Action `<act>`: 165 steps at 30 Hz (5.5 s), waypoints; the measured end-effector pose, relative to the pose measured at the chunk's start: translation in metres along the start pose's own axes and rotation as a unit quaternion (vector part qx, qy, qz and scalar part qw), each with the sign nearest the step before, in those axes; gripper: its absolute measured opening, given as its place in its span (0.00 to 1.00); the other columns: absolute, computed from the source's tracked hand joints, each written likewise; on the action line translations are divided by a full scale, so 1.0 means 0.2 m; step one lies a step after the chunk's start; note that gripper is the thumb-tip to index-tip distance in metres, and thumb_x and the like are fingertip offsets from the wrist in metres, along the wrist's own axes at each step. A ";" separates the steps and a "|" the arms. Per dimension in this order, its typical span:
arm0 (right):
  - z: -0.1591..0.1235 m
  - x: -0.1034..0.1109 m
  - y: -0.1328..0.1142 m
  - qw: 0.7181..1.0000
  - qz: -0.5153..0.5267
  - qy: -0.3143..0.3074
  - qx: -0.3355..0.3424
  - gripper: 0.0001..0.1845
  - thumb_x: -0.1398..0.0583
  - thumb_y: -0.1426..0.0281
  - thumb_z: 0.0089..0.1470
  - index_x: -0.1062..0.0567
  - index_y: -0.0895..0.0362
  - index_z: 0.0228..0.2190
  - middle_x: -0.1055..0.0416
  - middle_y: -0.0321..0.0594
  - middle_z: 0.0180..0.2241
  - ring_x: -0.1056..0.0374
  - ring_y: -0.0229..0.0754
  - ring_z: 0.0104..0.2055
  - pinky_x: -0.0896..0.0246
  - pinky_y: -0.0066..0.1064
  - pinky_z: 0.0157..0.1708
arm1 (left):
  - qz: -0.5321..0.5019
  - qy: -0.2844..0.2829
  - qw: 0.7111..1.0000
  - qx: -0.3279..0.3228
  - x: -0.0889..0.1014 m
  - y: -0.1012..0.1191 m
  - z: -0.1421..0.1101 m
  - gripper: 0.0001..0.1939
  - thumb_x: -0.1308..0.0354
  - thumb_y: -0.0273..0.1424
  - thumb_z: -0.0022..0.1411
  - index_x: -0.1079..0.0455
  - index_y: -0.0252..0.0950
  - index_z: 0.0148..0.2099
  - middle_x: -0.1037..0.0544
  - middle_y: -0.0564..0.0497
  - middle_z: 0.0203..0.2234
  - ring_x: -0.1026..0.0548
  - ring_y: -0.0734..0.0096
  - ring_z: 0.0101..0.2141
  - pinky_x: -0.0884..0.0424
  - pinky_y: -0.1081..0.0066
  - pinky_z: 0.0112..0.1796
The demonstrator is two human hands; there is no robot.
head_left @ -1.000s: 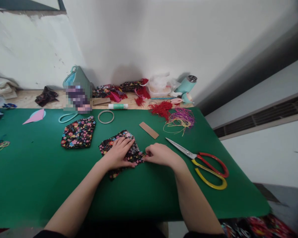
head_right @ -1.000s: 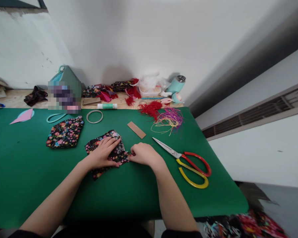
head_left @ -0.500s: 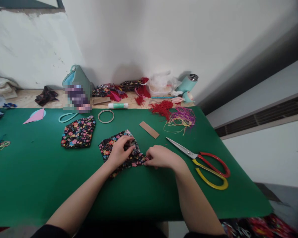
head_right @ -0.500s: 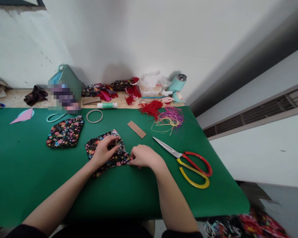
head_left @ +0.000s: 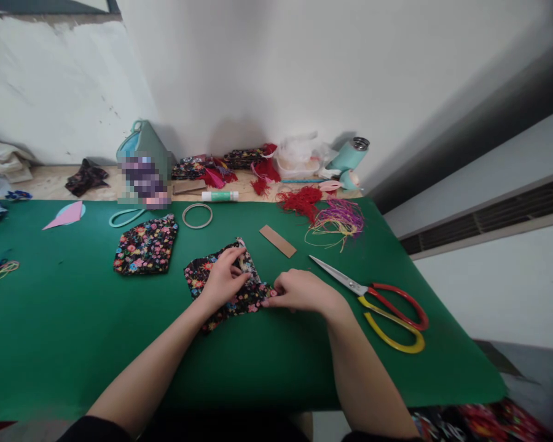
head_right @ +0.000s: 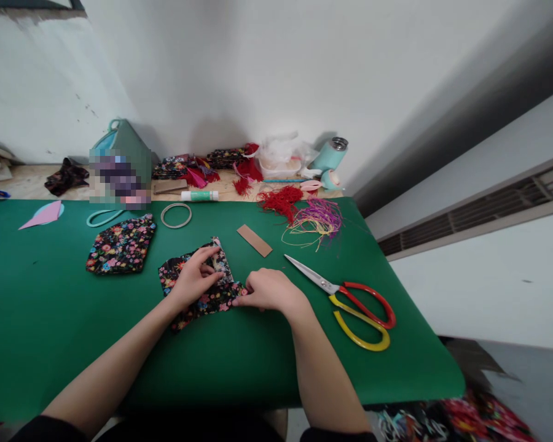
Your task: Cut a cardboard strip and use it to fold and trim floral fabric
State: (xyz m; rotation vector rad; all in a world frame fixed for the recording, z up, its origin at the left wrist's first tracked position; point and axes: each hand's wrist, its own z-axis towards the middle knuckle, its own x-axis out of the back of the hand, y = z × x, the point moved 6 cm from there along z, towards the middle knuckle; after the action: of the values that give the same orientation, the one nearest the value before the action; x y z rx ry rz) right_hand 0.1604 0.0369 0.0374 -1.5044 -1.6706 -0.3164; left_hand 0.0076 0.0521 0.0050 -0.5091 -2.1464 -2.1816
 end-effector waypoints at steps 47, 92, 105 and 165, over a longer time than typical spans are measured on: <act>0.09 0.02 -0.10 0.965 -0.169 0.177 0.094 0.27 0.49 0.58 0.59 0.42 0.48 0.58 0.28 0.41 0.39 0.30 0.44 0.37 0.45 0.28 0.28 | 0.381 -0.057 0.922 -0.029 -0.03 0.14 -0.20 0.31 0.40 0.30 0.51 0.39 0.34 0.58 0.34 0.44 0.54 0.42 0.48 0.54 0.45 0.47 0.54; 0.08 0.04 -0.08 0.968 -0.162 0.181 0.060 0.31 0.52 0.57 0.60 0.52 0.49 0.62 0.27 0.45 0.41 0.29 0.47 0.39 0.41 0.30 0.31 | 0.117 -0.029 0.993 0.007 0.03 0.06 -0.08 0.26 0.44 0.17 0.50 0.32 0.33 0.53 0.32 0.40 0.52 0.26 0.81 0.23 0.23 0.70 0.34; 0.09 0.04 -0.09 0.965 -0.191 0.171 0.053 0.31 0.52 0.55 0.60 0.54 0.45 0.62 0.24 0.44 0.38 0.27 0.47 0.37 0.43 0.29 0.28 | 0.126 -0.035 0.991 0.006 0.03 0.05 -0.09 0.26 0.45 0.17 0.49 0.32 0.34 0.53 0.32 0.40 0.52 0.27 0.82 0.22 0.24 0.70 0.33; 0.21 0.01 0.01 0.911 0.326 0.210 0.141 0.19 0.37 0.78 0.39 0.35 0.55 0.35 0.34 0.34 0.38 0.33 0.32 0.26 0.37 0.28 0.30 | 0.174 -0.032 0.983 0.043 0.02 0.04 -0.08 0.24 0.42 0.21 0.52 0.34 0.35 0.53 0.33 0.44 0.53 0.28 0.83 0.21 0.26 0.70 0.35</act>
State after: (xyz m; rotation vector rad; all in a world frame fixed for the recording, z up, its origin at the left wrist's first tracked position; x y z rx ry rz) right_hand 0.1456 0.0671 0.0115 -1.5413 -0.7733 -0.0211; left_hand 0.0030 0.0368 0.0141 -0.8830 -1.9858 -1.9009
